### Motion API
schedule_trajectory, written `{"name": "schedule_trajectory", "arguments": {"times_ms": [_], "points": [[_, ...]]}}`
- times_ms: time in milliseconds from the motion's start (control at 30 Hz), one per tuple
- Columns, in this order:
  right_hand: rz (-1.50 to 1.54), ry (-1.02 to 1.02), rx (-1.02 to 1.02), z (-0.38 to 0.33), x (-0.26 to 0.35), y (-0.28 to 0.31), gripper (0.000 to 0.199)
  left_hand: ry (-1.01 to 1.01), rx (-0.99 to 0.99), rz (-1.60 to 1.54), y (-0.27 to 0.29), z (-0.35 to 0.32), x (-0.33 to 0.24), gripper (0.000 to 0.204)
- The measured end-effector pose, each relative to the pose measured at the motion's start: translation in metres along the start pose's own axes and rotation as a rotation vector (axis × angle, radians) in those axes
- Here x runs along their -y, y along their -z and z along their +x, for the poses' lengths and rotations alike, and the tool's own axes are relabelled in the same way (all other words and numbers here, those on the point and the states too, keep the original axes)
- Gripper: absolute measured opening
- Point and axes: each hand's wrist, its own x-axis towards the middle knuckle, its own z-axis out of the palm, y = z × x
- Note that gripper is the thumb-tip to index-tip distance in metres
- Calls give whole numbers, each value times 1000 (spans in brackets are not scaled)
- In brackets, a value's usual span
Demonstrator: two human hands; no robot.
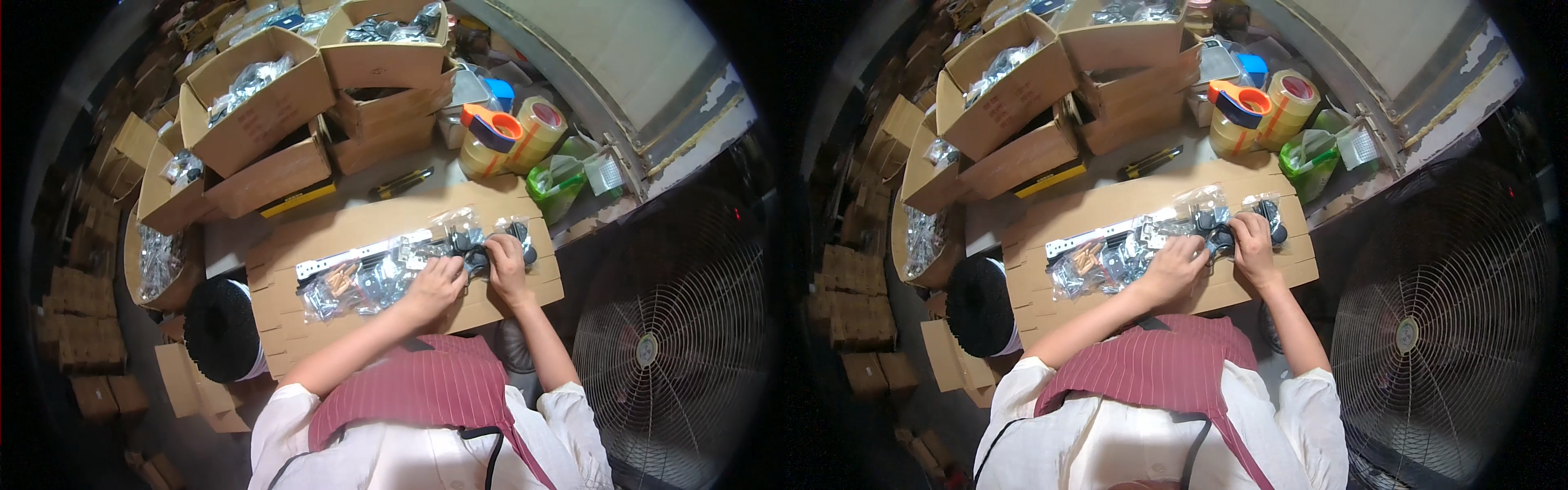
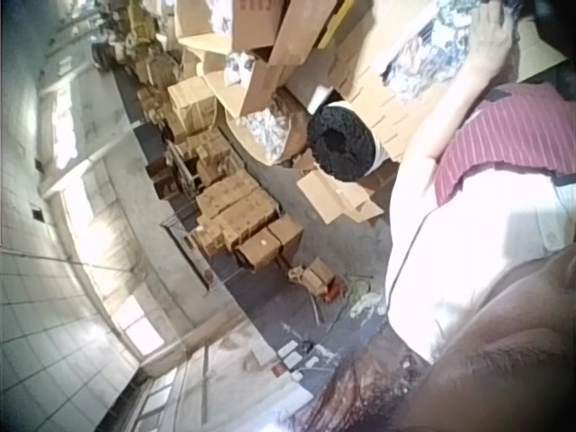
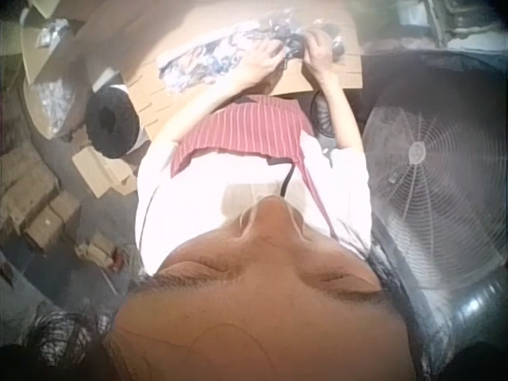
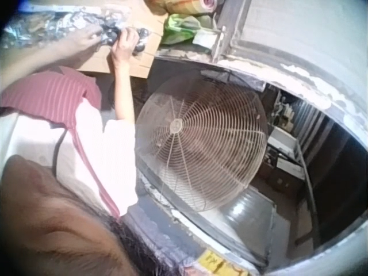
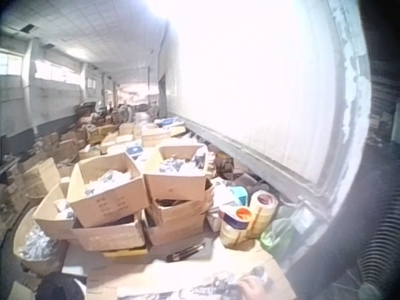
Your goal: The person gathers various metal and plastic furniture components including drawer slides, screws, and brackets from several cardboard boxes, places them into a larger cardboard box, and then closes the box.
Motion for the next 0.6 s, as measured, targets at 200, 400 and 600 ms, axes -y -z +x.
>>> {"name": "schedule_trajectory", "arguments": {"times_ms": [200, 400, 600], "points": [[133, -171, -84, 1, -1, -2, 12, -109, 57, -57, 0, 13, 7, 30], [270, -300, -142, 3, -5, 1, 9, -186, -77, -57, 9, 39, 22, 29], [304, -333, -144, 6, -2, 2, 9, -44, -9, -12, 0, 37, 46, 29]]}}
